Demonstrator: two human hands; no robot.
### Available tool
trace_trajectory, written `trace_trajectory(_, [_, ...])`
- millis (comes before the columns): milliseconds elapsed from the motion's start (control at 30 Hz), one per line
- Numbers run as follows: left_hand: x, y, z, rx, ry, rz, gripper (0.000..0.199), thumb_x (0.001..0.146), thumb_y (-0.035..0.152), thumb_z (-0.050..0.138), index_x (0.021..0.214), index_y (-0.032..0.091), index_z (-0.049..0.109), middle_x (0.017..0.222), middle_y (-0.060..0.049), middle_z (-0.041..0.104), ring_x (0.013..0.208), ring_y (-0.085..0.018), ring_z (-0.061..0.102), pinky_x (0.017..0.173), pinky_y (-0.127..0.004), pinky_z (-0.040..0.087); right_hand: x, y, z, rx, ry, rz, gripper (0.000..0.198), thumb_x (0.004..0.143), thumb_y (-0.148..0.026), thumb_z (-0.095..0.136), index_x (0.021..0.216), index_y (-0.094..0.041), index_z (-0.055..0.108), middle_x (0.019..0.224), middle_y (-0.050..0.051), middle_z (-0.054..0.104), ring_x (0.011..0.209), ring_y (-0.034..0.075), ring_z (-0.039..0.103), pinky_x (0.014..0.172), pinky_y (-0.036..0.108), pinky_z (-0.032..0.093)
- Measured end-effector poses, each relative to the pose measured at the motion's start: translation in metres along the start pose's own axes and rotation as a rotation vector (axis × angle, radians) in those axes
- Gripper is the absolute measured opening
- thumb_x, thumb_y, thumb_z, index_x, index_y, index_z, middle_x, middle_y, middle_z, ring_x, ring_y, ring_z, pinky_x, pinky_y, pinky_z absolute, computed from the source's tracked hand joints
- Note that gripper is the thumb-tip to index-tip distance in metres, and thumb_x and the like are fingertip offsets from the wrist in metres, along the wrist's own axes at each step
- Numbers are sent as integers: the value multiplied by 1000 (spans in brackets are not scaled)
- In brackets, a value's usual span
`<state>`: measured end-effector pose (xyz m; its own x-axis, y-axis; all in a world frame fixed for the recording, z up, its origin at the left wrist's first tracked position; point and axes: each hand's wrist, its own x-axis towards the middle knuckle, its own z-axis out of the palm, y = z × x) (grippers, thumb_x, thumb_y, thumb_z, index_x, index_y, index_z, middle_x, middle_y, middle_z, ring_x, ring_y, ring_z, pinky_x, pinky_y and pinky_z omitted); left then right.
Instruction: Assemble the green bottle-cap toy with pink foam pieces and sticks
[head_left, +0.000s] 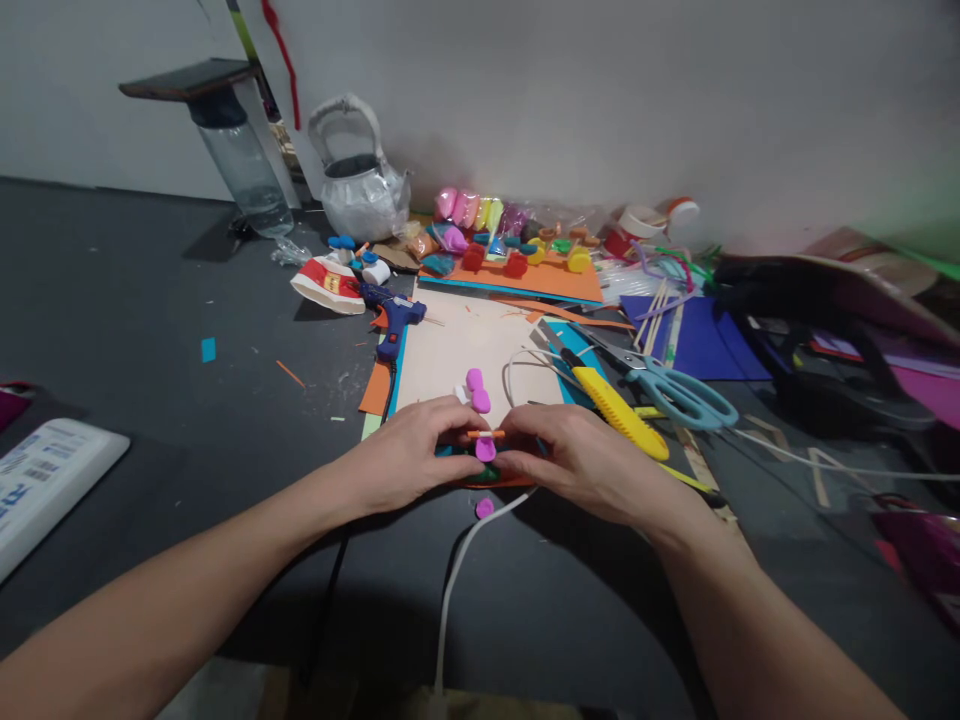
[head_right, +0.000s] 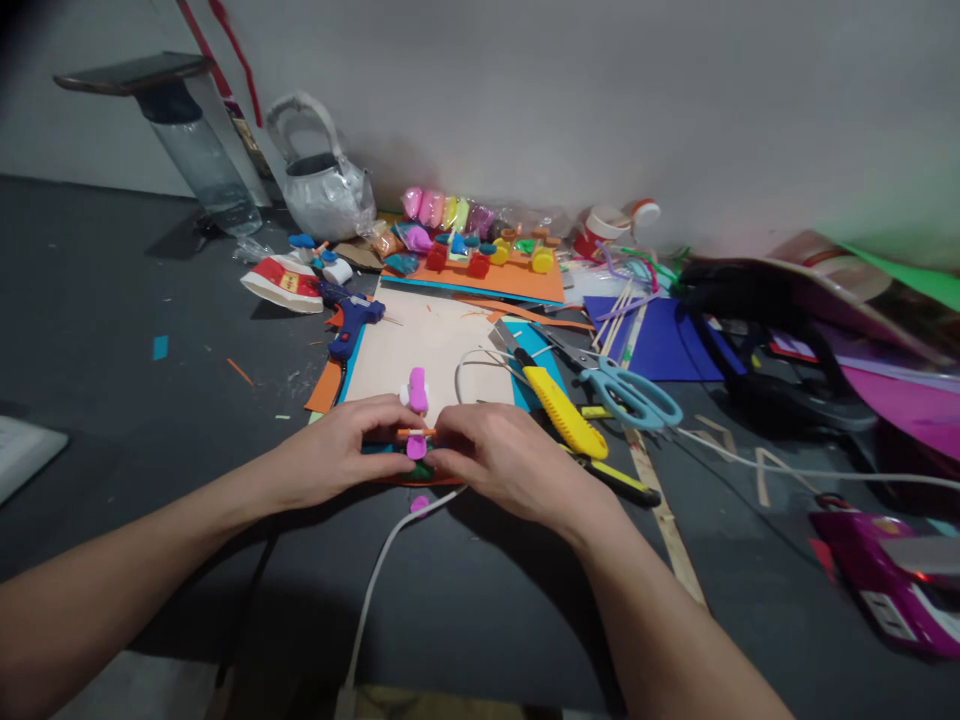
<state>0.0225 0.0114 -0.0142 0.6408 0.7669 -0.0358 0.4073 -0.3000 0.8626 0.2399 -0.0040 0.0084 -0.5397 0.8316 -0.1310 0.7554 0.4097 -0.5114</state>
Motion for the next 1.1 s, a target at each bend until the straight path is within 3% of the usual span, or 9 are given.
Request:
trace_trajectory(200, [1,-2,-1,-11,11,-5,24,83,26,70,105,17,71,98,-3,68,92,-17,62,82,-27,45,1,-2,0,-8,-12,9,16,93,-33,59,89,-20,67,79,2,68,67,13,56,61,24,33])
trace_trajectory(800, [2,-4,-6,-28,-48,-4,26,84,29,70,107,18,71,104,-4,70,96,-18,62,86,-28,45,2,-3,2,1,-12,29,22,94,-39,59,88,-19,67,80,2,67,68,13,56,61,24,33])
trace_trajectory(1100, [2,0,-18,-111,-188,-25,34,86,19,62,119,18,68,115,-5,70,104,-20,64,91,-30,47,1,5,1,96,-21,-1,22,97,-33,50,94,-20,68,84,2,70,74,13,59,66,24,37])
